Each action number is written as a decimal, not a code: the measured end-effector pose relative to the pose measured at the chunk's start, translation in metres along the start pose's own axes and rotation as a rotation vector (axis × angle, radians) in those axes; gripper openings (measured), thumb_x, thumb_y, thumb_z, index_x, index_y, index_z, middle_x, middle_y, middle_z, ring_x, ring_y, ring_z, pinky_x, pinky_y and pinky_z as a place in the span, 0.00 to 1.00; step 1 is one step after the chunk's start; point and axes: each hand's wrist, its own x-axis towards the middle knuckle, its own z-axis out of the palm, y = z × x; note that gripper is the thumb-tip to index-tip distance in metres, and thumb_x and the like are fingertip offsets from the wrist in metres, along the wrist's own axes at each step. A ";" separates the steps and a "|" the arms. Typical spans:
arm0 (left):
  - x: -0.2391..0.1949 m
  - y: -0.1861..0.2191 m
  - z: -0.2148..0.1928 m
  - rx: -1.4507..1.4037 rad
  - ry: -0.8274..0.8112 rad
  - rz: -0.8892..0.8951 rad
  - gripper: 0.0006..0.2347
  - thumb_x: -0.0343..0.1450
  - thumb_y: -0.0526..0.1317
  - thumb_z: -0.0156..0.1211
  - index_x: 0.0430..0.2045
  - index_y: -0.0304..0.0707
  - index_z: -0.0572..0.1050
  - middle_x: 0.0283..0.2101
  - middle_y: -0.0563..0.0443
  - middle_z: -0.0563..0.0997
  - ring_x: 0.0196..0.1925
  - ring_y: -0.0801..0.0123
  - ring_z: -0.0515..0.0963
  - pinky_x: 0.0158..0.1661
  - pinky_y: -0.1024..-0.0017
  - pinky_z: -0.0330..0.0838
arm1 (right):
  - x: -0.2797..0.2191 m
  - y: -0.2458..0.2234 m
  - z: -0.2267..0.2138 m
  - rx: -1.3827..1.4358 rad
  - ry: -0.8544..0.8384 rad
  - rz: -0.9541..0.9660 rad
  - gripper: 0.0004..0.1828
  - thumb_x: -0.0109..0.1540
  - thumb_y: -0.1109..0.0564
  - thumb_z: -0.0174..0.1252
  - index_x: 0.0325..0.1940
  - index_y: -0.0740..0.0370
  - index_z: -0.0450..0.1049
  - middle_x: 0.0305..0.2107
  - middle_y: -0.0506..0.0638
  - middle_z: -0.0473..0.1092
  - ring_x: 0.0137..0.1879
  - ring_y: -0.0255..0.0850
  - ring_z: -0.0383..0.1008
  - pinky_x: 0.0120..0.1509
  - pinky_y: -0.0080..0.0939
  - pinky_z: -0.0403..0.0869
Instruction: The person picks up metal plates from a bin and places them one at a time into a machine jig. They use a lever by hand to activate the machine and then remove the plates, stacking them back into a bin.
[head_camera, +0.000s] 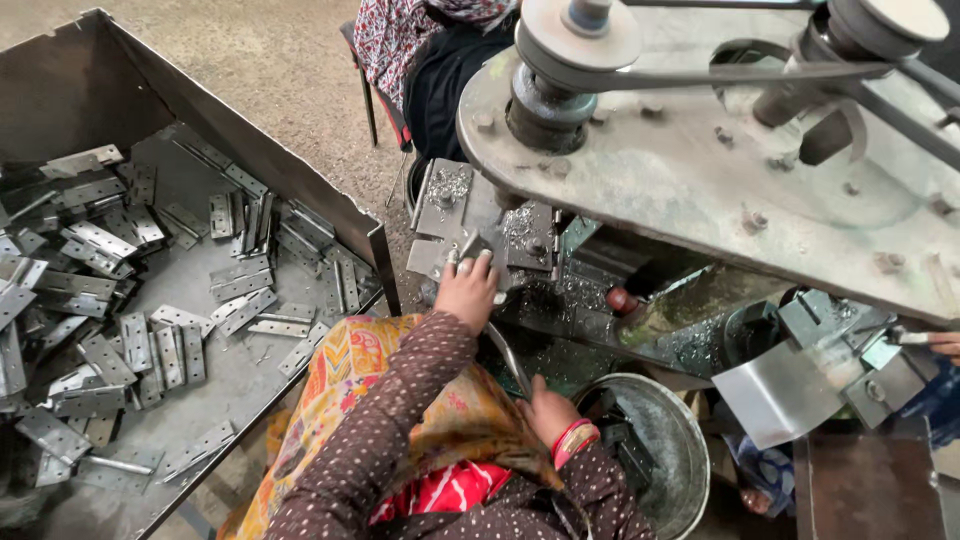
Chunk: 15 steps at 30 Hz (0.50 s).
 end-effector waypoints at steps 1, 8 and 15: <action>-0.003 -0.005 0.005 -0.046 0.031 -0.060 0.17 0.70 0.39 0.54 0.52 0.34 0.72 0.61 0.41 0.70 0.57 0.56 0.72 0.55 0.52 0.67 | -0.001 -0.005 -0.002 0.011 0.002 0.011 0.24 0.64 0.44 0.54 0.51 0.65 0.58 0.26 0.68 0.74 0.35 0.68 0.75 0.39 0.65 0.73; -0.021 -0.003 0.005 0.078 -0.104 -0.217 0.24 0.72 0.45 0.43 0.62 0.33 0.66 0.70 0.40 0.60 0.72 0.54 0.58 0.68 0.45 0.45 | 0.002 -0.008 -0.006 -0.032 -0.013 0.010 0.23 0.65 0.44 0.55 0.48 0.65 0.58 0.25 0.65 0.74 0.33 0.66 0.75 0.37 0.64 0.73; 0.014 -0.003 0.025 0.072 -0.170 -0.260 0.20 0.75 0.39 0.43 0.61 0.33 0.69 0.71 0.42 0.61 0.74 0.57 0.58 0.69 0.47 0.47 | -0.002 -0.017 -0.015 -0.047 -0.073 0.052 0.22 0.67 0.45 0.52 0.50 0.64 0.57 0.25 0.65 0.75 0.34 0.65 0.76 0.38 0.62 0.74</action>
